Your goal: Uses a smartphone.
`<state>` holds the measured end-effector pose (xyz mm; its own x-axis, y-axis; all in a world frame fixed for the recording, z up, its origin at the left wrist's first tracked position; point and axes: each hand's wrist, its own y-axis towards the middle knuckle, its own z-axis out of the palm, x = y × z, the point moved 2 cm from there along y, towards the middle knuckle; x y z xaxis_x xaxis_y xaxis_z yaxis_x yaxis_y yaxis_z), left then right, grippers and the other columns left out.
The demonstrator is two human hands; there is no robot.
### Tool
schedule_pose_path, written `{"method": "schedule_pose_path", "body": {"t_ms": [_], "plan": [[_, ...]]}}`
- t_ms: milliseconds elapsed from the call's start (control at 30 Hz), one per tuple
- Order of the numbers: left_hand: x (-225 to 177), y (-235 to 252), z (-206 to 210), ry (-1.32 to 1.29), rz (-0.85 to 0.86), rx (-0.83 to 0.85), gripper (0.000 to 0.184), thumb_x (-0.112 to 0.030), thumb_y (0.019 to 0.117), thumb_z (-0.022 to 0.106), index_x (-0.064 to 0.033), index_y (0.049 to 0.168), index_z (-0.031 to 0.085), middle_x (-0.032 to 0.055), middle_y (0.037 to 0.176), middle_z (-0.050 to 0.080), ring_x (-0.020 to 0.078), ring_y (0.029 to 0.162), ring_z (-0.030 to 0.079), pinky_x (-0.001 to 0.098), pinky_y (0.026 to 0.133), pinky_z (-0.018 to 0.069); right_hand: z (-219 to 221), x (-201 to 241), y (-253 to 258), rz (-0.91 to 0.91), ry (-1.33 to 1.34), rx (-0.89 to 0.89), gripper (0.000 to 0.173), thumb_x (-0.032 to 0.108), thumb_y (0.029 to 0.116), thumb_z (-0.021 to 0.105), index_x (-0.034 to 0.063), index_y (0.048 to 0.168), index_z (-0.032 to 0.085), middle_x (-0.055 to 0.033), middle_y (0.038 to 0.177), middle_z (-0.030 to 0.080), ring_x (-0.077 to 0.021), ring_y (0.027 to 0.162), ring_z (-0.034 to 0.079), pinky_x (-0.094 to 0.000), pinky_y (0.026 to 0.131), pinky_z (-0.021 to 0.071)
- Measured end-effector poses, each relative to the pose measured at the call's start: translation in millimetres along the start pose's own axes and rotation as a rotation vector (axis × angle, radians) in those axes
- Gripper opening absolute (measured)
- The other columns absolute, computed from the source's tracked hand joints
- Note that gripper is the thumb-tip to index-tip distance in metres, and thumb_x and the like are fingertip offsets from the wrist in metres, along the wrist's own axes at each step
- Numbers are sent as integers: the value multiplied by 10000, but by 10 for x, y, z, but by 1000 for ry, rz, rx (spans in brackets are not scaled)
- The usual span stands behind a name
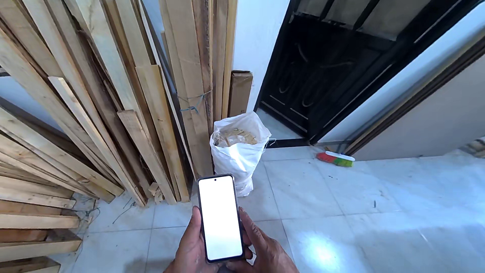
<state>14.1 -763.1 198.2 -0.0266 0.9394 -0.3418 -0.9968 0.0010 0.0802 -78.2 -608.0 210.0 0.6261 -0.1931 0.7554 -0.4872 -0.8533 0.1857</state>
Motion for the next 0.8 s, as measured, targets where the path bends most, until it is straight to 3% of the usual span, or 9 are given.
{"method": "schedule_pose_path", "body": {"t_ms": [800], "plan": [[26,-19,-40,-7,4,-31,675,-676,959,516,-183,1413,597,170,1355,642,330,1256,623,554,1061,497,22,-27,-29,3,13,1,999,388,844,838,-58,1569,315,-115,1024,723,-158,774,690,-346,708,615]]}}
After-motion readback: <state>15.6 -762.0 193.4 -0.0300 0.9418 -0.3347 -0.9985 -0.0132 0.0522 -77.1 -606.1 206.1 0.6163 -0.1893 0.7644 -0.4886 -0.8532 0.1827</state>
